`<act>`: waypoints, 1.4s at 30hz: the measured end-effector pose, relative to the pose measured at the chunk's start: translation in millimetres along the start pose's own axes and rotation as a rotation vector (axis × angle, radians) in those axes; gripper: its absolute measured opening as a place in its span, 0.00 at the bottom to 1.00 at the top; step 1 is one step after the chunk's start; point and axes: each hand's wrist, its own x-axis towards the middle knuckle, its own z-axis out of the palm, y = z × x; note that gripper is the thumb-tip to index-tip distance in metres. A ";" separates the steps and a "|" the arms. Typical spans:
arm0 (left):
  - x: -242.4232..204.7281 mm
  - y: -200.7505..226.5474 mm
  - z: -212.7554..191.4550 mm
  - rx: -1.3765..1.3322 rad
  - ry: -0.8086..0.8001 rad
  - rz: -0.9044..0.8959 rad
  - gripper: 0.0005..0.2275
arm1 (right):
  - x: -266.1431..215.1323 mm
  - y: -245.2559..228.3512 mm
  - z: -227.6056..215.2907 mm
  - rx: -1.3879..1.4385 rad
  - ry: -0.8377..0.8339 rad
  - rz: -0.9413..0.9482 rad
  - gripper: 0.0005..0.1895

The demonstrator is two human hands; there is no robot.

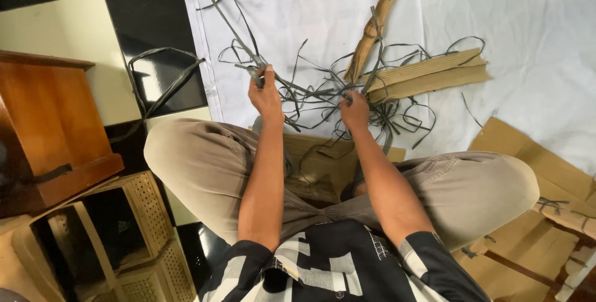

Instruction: The person folds cardboard components and secures them using plastic straps and fasteners to assemble a chair.

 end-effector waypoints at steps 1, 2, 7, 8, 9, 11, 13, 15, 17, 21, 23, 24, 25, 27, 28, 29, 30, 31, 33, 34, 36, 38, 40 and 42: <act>0.4 -8.5 1.8 -0.001 -0.002 0.001 0.09 | 3.8 -1.2 4.6 0.000 0.002 -0.001 0.19; 0.6 -17.0 3.6 0.020 -0.077 0.000 0.09 | 7.7 -2.3 9.1 0.040 -0.017 -0.027 0.19; -13.8 -24.1 12.4 0.121 -0.286 -0.013 0.14 | -8.3 -78.0 -29.4 0.005 -0.078 -0.174 0.18; -9.0 -39.4 18.2 0.154 -0.334 -0.025 0.17 | -14.8 -95.5 -42.1 0.049 -0.141 -0.201 0.20; -3.8 -54.4 25.3 0.187 -0.384 -0.036 0.21 | -20.7 -113.3 -55.4 0.091 -0.200 -0.229 0.24; -29.8 -27.0 29.1 0.111 -0.430 -0.025 0.20 | -36.7 -137.7 -67.0 0.229 -0.250 -0.151 0.31; -51.4 -7.5 35.8 0.037 -0.474 -0.016 0.19 | -45.9 -145.6 -74.1 0.369 -0.299 -0.072 0.39; -68.1 4.1 46.1 -0.140 -0.555 -0.076 0.17 | -47.9 -137.3 -76.8 0.313 -0.290 -0.164 0.33; -76.6 4.6 48.8 -0.186 -0.626 -0.040 0.17 | -63.1 -135.2 -79.2 0.283 -0.276 -0.104 0.33; -72.3 -9.9 66.9 -0.267 -0.652 -0.103 0.16 | -64.3 -83.8 -65.4 0.008 -0.207 -0.253 0.27; -74.4 6.3 71.3 -0.274 -0.644 -0.118 0.16 | -72.5 -94.5 -80.4 0.030 -0.236 -0.249 0.26; -75.0 14.0 73.1 -0.287 -0.636 -0.126 0.16 | -76.6 -100.1 -87.4 0.051 -0.261 -0.254 0.25; -74.5 18.4 76.0 -0.279 -0.633 -0.133 0.16 | -71.3 -96.6 -84.9 0.055 -0.267 -0.245 0.25; -74.1 28.1 82.8 -0.272 -0.585 -0.088 0.16 | -61.5 -90.2 -80.8 0.130 -0.281 -0.217 0.22; -73.8 23.9 85.9 -0.261 -0.584 -0.098 0.16 | -57.3 -82.3 -72.6 0.134 -0.285 -0.204 0.22; -71.2 21.4 91.2 -0.223 -0.601 -0.024 0.17 | -49.8 -76.1 -64.3 0.154 -0.256 -0.205 0.24; -69.3 20.2 95.2 -0.185 -0.619 0.050 0.18 | -43.9 -71.1 -56.4 0.174 -0.226 -0.206 0.25; -72.6 22.6 99.7 -0.176 -0.616 0.046 0.18 | -40.0 -78.7 -60.5 0.179 -0.231 -0.199 0.25; -83.3 33.7 103.6 0.023 -0.570 -0.034 0.15 | -39.4 -99.1 -72.1 0.338 -0.179 -0.221 0.21; -86.4 30.0 97.1 0.034 -0.567 -0.041 0.15 | -43.8 -106.0 -81.1 0.344 -0.185 -0.211 0.21; -91.8 30.4 91.6 0.017 -0.574 -0.155 0.16 | -42.2 -124.6 -106.4 0.273 -0.177 -0.223 0.20; -103.7 61.5 86.9 0.017 -0.540 -0.160 0.16 | -47.5 -130.1 -129.6 0.260 -0.192 -0.241 0.18; -119.4 101.1 75.6 0.025 -0.499 -0.173 0.15 | -65.7 -142.9 -158.2 0.251 -0.218 -0.251 0.16; -131.2 150.7 66.9 -0.039 -0.424 -0.129 0.14 | -84.8 -164.8 -191.4 0.238 -0.191 -0.246 0.18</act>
